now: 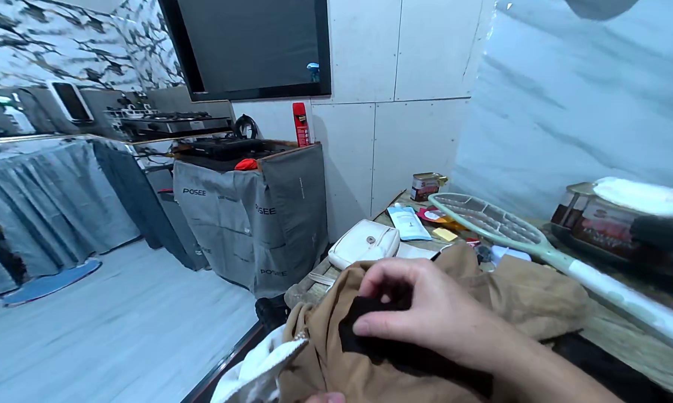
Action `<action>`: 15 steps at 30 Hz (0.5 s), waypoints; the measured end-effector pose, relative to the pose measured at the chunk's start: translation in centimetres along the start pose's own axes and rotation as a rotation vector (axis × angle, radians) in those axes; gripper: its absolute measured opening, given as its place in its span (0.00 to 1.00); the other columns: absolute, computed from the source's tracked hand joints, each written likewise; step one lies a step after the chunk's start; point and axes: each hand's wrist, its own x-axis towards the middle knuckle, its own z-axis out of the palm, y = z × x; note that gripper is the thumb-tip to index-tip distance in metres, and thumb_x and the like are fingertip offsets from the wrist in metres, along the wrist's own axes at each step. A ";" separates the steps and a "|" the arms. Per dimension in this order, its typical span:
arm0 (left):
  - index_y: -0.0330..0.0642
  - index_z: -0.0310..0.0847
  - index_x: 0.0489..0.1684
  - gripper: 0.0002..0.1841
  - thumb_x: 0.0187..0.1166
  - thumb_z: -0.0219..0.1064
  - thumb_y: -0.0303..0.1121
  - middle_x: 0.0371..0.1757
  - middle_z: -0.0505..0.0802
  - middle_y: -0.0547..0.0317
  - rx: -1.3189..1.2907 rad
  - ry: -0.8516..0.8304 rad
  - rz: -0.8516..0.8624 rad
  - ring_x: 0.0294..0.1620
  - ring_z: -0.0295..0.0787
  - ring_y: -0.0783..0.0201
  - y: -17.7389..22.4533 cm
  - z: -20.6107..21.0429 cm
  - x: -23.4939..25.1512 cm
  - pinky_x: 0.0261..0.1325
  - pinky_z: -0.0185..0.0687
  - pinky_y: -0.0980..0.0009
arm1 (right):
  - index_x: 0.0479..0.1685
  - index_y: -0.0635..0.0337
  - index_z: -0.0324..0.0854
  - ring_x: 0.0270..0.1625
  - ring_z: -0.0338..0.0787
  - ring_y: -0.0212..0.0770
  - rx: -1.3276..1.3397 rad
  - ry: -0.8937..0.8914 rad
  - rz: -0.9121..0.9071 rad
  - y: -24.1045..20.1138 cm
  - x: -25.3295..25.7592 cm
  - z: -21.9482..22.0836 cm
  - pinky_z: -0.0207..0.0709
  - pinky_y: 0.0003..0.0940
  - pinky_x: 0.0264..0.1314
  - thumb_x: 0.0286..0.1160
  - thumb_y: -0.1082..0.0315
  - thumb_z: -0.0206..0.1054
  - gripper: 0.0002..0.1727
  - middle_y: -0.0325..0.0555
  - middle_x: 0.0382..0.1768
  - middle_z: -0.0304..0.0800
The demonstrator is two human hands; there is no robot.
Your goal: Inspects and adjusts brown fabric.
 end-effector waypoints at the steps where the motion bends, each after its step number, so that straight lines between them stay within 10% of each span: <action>1: 0.46 0.93 0.54 0.14 0.79 0.61 0.28 0.53 0.97 0.62 -0.012 0.014 0.005 0.59 0.92 0.71 0.1 0.1 0.0 0.67 0.84 0.70 | 0.44 0.53 0.89 0.40 0.86 0.18 0.003 0.070 -0.074 0.3 -0.6 -0.3 0.80 0.16 0.43 0.65 0.51 0.80 0.17 0.28 0.37 0.90; 4: 0.46 0.94 0.51 0.14 0.77 0.63 0.29 0.51 0.98 0.61 -0.031 0.050 0.015 0.57 0.94 0.71 0.5 -0.1 0.1 0.66 0.85 0.70 | 0.49 0.50 0.90 0.50 0.90 0.23 -0.272 0.352 -0.178 2.0 -4.0 -2.3 0.86 0.24 0.52 0.78 0.45 0.67 0.19 0.30 0.45 0.93; 9: 0.48 0.96 0.52 0.14 0.76 0.64 0.31 0.50 0.98 0.65 -0.021 0.013 -0.029 0.56 0.94 0.75 0.2 -0.6 0.6 0.63 0.86 0.75 | 0.79 0.66 0.73 0.73 0.83 0.57 -0.500 0.304 0.309 3.6 -9.9 -4.2 0.76 0.57 0.73 0.78 0.42 0.65 0.40 0.62 0.71 0.82; 15: 0.43 0.95 0.53 0.15 0.78 0.62 0.29 0.51 0.99 0.63 -0.030 -0.103 0.014 0.56 0.94 0.76 -0.8 0.6 3.5 0.64 0.84 0.78 | 0.54 0.65 0.86 0.54 0.91 0.28 -0.279 0.597 0.161 5.6 -9.5 -2.1 0.84 0.25 0.61 0.71 0.73 0.69 0.14 0.46 0.50 0.94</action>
